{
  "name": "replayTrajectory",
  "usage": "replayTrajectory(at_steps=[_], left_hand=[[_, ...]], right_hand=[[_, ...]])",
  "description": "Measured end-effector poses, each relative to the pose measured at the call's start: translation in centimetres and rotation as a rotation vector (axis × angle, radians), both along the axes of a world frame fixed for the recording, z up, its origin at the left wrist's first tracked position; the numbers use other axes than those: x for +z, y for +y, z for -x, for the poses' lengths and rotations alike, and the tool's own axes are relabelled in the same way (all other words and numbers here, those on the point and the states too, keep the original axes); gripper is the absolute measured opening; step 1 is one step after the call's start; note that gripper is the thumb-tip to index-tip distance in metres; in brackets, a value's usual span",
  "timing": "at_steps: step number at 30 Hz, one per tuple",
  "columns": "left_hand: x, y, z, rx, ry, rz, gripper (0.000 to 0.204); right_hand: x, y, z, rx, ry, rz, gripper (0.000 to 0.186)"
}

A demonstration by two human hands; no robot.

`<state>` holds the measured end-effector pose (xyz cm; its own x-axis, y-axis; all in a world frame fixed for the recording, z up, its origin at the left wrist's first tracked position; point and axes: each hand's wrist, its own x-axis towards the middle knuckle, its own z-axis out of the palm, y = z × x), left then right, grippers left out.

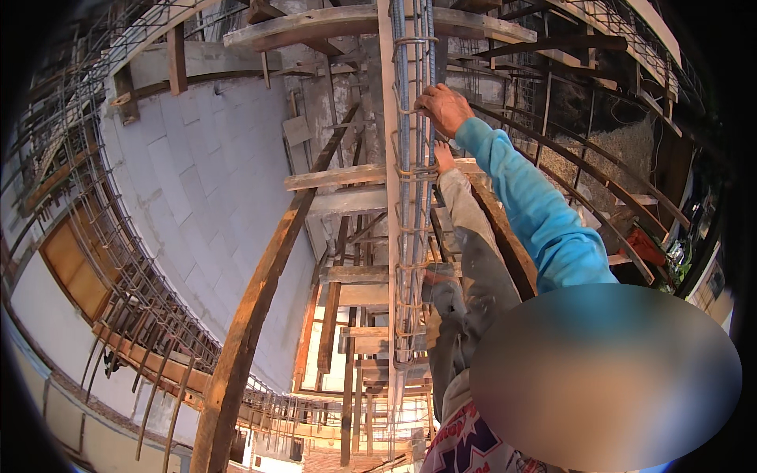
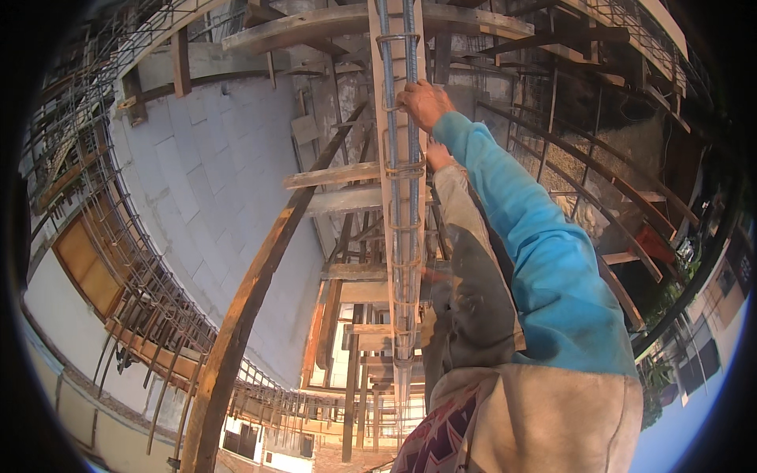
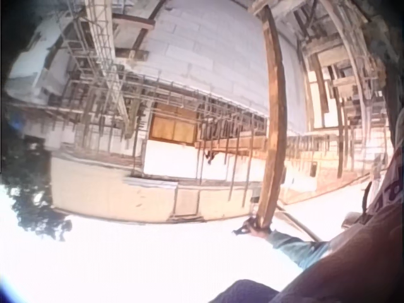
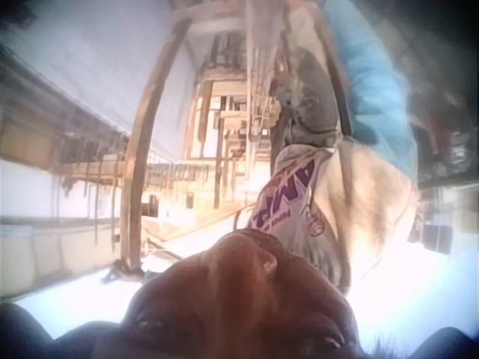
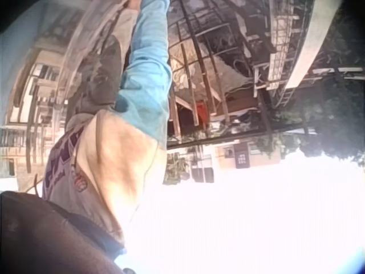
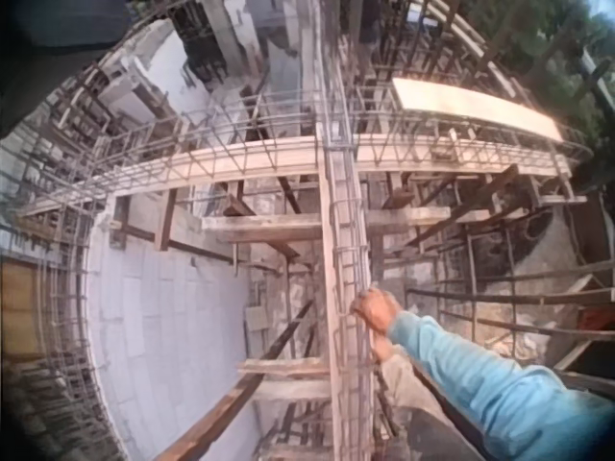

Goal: The person uses pliers and wire to secure stirrups to the longitudinal rebar of a column cage while balanced on wooden scaffolding.

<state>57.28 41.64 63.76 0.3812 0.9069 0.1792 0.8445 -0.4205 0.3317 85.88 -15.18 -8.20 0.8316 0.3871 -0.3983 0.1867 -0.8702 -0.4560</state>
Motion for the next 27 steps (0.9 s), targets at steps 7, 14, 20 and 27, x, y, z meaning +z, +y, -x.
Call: replayTrajectory(at_steps=[7, 14, 20, 27], left_hand=[[0.2, -1.0, -0.5, 0.076, -0.025, 0.021, 0.026], [1.1, 0.3, 0.9, -0.034, 0.003, -0.029, 0.02], [2.1, 2.2, 2.1, -0.044, 0.103, -0.012, 0.024], [4.7, 3.0, 3.5, -0.073, 0.136, -0.009, 0.037]], right_hand=[[1.5, 2.8, -0.4, 0.11, -0.209, 0.057, 0.047], [0.7, 5.4, -0.4, -0.764, -0.152, -0.078, 0.088], [-5.3, -0.3, -0.7, -0.875, 0.41, -0.684, 0.097], [-7.6, -0.4, -0.5, -0.684, 0.77, -0.553, 0.093]])
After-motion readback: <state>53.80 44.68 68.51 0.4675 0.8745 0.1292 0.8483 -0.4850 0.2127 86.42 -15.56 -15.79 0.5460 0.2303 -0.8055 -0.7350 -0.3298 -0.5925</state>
